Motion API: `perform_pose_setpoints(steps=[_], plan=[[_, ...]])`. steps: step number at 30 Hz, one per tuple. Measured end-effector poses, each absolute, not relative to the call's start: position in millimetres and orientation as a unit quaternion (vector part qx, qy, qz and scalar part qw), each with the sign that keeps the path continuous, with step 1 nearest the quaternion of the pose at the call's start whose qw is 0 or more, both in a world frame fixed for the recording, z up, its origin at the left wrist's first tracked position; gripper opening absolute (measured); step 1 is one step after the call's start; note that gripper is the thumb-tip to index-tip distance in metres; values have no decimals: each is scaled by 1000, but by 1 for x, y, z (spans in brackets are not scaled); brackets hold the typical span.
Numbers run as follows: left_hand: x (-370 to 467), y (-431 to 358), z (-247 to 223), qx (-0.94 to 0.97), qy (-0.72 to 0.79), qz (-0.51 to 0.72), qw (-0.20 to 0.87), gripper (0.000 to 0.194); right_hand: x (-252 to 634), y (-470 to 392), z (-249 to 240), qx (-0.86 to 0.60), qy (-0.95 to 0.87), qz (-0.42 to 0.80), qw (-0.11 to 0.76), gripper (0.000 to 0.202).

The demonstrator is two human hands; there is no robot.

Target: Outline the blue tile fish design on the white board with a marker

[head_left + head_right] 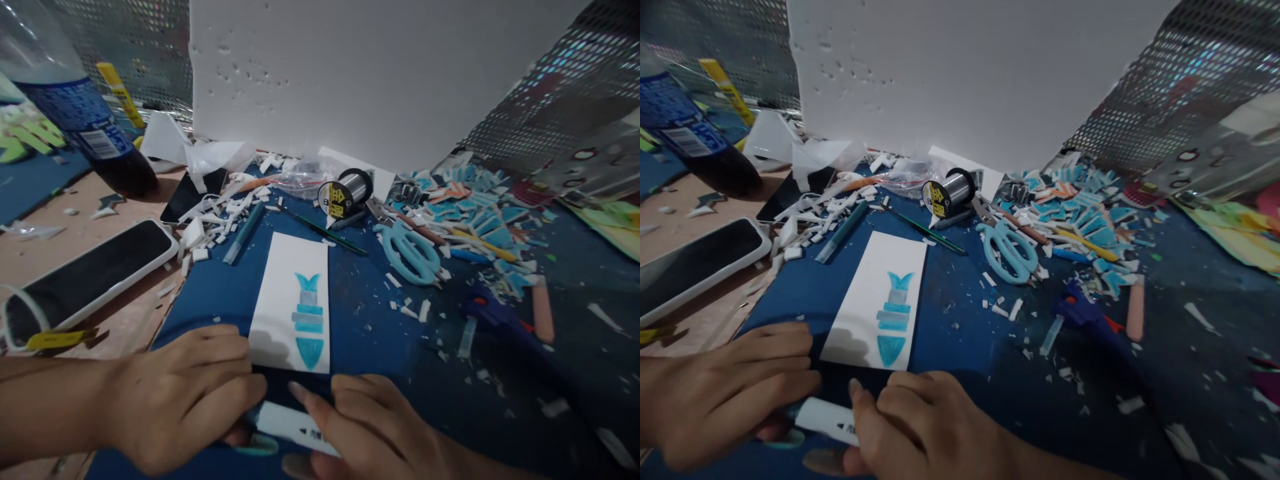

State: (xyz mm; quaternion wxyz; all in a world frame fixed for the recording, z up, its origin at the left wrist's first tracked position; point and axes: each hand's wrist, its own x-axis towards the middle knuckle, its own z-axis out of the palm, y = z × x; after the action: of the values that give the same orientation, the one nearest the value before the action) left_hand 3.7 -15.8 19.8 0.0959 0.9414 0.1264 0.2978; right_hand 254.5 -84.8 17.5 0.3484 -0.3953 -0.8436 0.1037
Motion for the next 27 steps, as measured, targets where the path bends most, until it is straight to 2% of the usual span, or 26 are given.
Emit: perform_pose_setpoints(steps=[3, 6, 7, 9, 16, 24, 27], plan=[[3, -19, 18, 942, 116, 302, 90, 27, 257, -79, 14, -305, -880, 91, 353, 28], [4, -22, 19, 944, 118, 294, 93, 22, 256, -79, 15, -341, -859, 83, 373, 26], [4, -22, 19, 943, 122, 293, 96, 22, 256, -79, 17, -379, -845, 85, 367, 23], [5, -23, 20, 944, 122, 291, 100, 25, 255, -80, 23, -359, -867, 90, 334, 23], [6, -20, 15, 939, 129, 305, 95, 27, 257, -73, 39, -359, -865, 114, 330, 40], [6, -17, 14, 947, 124, 291, 54, 31, 255, -74, 43, -378, -860, 120, 321, 25], [7, -18, 16, 946, 135, 294, 20, 28, 258, -71, 46, -382, -849, 190, 311, 26]])
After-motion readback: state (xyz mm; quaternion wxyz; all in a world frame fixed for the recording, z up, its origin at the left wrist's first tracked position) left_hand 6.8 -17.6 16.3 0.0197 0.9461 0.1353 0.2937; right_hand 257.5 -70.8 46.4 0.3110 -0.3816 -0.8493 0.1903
